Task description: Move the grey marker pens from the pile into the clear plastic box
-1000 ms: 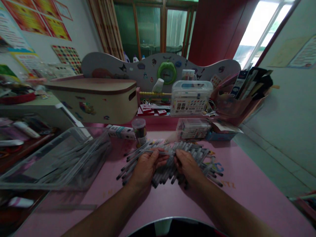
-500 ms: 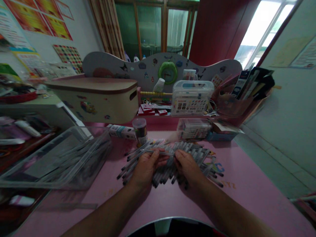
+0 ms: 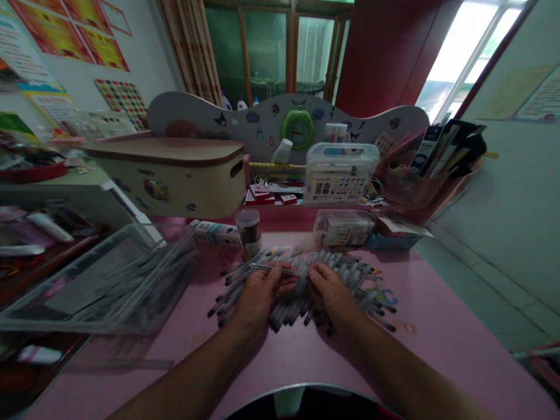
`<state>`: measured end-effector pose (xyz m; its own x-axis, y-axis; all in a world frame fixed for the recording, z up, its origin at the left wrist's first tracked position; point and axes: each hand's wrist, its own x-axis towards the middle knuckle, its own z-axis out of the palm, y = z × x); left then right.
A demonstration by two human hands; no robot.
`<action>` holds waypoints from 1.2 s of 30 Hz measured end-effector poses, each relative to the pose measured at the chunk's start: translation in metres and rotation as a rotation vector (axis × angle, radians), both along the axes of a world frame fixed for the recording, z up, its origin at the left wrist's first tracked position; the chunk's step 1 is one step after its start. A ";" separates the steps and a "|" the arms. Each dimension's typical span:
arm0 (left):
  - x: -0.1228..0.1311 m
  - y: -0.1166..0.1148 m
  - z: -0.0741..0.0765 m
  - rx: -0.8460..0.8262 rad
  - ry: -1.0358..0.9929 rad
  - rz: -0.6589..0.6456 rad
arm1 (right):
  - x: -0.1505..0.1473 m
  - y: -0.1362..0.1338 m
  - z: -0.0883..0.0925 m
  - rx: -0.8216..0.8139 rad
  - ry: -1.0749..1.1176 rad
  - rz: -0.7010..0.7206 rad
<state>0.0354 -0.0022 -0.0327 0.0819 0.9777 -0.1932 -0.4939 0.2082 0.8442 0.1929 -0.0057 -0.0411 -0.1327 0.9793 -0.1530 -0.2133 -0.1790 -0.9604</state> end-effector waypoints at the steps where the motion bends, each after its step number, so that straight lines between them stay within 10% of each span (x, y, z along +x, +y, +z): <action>1: 0.000 0.000 0.000 0.002 0.005 -0.001 | 0.000 0.000 0.001 -0.004 0.024 -0.001; 13: -0.001 0.002 0.001 0.002 -0.024 0.016 | 0.000 0.000 0.001 -0.013 -0.108 -0.006; 25: -0.004 0.004 0.003 -0.015 -0.045 0.014 | 0.002 -0.002 0.010 -0.152 0.282 0.000; 36: -0.011 0.008 0.014 0.131 -0.025 0.160 | 0.007 -0.002 0.007 -0.237 0.214 0.219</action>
